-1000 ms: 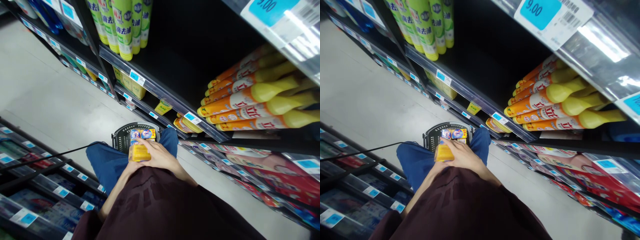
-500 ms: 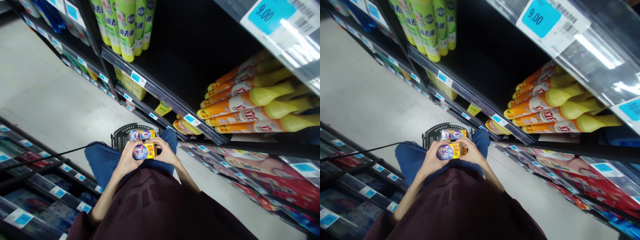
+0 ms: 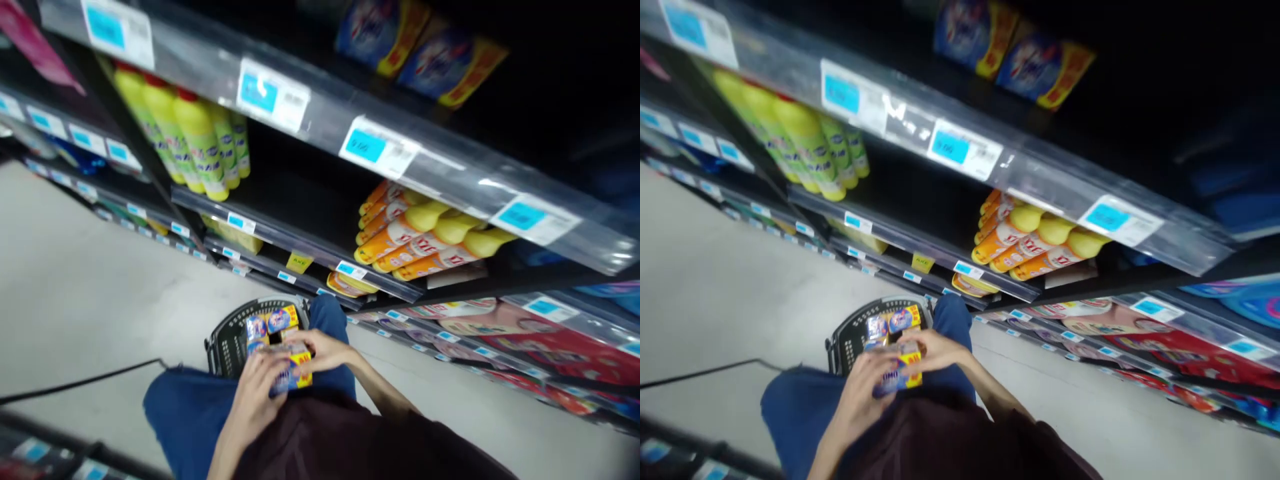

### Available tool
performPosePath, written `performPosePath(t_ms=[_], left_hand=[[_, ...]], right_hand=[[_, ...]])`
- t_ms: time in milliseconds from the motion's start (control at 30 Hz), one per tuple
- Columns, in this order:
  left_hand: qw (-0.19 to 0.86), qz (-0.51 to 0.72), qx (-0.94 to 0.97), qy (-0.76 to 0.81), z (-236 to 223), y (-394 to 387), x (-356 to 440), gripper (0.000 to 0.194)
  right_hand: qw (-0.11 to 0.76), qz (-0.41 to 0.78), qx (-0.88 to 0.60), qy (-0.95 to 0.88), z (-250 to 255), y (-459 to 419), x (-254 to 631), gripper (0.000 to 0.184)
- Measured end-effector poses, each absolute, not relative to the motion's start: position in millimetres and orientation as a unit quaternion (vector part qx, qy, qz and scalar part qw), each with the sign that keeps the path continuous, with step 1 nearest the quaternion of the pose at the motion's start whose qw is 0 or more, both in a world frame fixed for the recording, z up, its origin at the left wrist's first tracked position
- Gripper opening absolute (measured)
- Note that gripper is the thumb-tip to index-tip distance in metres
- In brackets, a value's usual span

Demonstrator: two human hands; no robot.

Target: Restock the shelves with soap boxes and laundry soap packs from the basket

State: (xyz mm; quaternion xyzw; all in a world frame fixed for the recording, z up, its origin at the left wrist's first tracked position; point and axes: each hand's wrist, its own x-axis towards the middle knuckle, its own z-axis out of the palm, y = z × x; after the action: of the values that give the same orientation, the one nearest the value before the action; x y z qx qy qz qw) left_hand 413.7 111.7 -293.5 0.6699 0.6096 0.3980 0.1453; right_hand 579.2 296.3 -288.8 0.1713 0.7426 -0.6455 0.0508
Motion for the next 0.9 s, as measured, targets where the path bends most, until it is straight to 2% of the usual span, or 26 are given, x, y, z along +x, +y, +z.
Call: performPosePath(t_ms=[67,133,233,367,433,533,633,767,900], left_hand=[[0.095,0.376,0.714,0.583,-297.5,113.9,418.7,0.041],[0.018,0.394,0.729,0.560,-302.7,118.6,423.8,0.039],[-0.080,0.424,0.710,0.557,-306.4,129.3,428.0,0.042],[-0.156,0.496,0.563,0.642,-296.7,144.4,424.4,0.072],[-0.088,0.511,0.508,0.688,-296.0,148.8,418.8,0.072],[0.105,0.486,0.452,0.740,-319.4,147.0,404.6,0.058],[0.225,0.474,0.337,0.781,-365.9,133.3,381.1,0.069],[0.244,0.489,0.188,0.816,-414.3,103.6,336.7,0.082],[0.199,0.502,0.086,0.837,-431.7,77.1,294.6,0.096]], right_hand=[[0.078,-0.575,0.175,0.795,-278.7,300.5,579.0,0.058],[0.066,-0.518,0.176,0.835,-266.3,301.6,579.5,0.055],[-0.027,-0.449,0.191,0.872,-243.2,302.4,582.4,0.059],[-0.173,-0.358,0.176,0.900,-194.2,315.3,591.7,0.068],[-0.244,-0.302,0.149,0.910,-160.0,327.4,598.9,0.074],[-0.335,-0.183,0.123,0.916,-101.3,348.8,610.0,0.080],[-0.397,-0.057,0.146,0.904,-42.7,372.7,613.8,0.077],[-0.431,0.021,0.219,0.875,20.2,411.9,600.0,0.065],[-0.407,0.003,0.255,0.877,57.6,463.7,573.1,0.063]])
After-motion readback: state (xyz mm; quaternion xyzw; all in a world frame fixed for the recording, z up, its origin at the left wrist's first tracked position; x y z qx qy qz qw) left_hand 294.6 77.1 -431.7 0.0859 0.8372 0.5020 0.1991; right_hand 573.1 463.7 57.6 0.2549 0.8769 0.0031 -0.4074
